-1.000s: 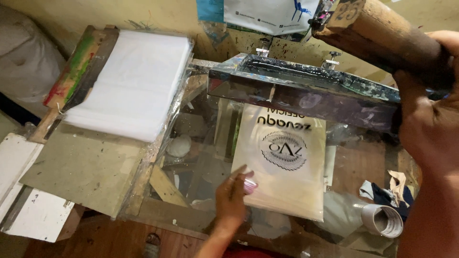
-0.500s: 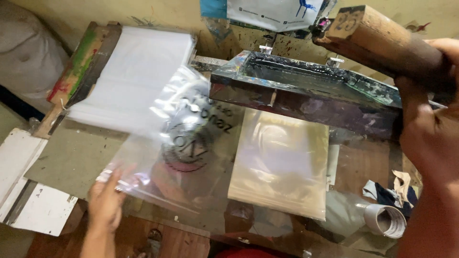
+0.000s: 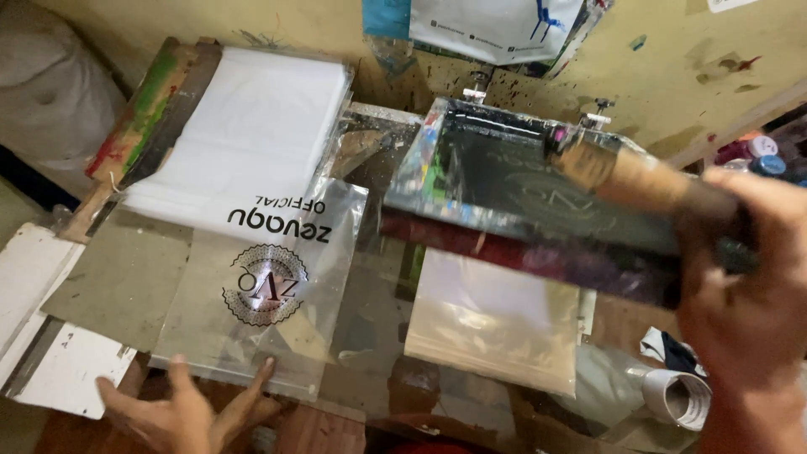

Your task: Manually screen printing logos onto white plastic bags using a screen frame and a squeegee.

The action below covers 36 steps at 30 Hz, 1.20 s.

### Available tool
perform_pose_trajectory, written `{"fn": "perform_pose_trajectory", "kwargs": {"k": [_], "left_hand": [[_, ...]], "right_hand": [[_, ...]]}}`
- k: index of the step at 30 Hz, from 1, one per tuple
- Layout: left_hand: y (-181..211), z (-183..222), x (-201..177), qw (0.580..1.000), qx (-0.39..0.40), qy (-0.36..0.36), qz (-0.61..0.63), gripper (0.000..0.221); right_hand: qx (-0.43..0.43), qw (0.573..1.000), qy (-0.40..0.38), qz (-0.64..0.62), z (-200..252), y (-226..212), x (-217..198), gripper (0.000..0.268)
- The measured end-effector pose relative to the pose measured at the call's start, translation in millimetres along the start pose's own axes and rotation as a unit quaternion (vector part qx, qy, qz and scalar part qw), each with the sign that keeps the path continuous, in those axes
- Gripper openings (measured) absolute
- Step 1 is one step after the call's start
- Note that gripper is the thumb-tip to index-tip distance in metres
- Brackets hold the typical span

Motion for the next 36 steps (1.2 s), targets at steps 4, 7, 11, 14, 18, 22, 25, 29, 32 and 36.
{"fn": "perform_pose_trajectory", "kwargs": {"k": [4,7,11,14,18,22,25,29,32,36], "left_hand": [[72.9,131.4,-2.1,0.931,-0.048,-0.243,0.267,0.072],[80.0,205.3,13.0,0.777,-0.076,-0.514,0.357,0.077],[61.6,242.6,33.2,0.683,-0.092,-0.627,0.363,0.047],[16.6,241.6,57.0,0.718,-0.221,-0.587,0.303,0.033],[-40.3,243.6,88.4,0.746,-0.28,-0.539,0.273,0.047],[-50.1,242.8,97.0,0.743,-0.393,-0.496,0.217,0.082],[-51.9,245.4,100.8,0.738,-0.391,-0.48,0.27,0.055],[-67.2,243.9,114.7,0.738,-0.418,-0.483,0.217,0.076],[-85.5,247.8,122.2,0.735,-0.422,-0.481,0.226,0.106],[-80.9,249.9,119.1,0.739,-0.414,-0.481,0.225,0.102]], "right_hand": [[-0.04,0.997,0.035,0.059,40.7,2.5,7.2,0.038],[-0.049,0.994,0.046,0.089,64.4,-4.6,17.3,0.029],[-0.02,0.997,0.021,0.077,89.6,-9.2,29.2,0.029],[0.013,0.994,-0.041,0.099,103.5,9.6,41.6,0.046],[0.015,0.988,-0.095,0.117,78.1,34.7,72.0,0.047],[0.025,0.984,-0.146,0.097,41.4,84.1,133.2,0.052],[0.008,0.984,-0.148,0.098,9.3,126.1,190.1,0.051],[-0.006,0.973,-0.188,0.135,-25.6,159.0,252.9,0.053],[0.0,0.965,-0.211,0.157,-30.5,174.3,288.7,0.045],[0.006,0.965,-0.219,0.145,-27.6,181.2,303.0,0.038]]}}
Point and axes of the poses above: each hand's wrist, its own z-axis away from the middle knuckle, its own x-axis out of the palm, y = z × x, the point moved 1 cm from there along -z, towards the middle knuckle, and after that the axes turned 5 degrees about y, right-handed, at the moved point
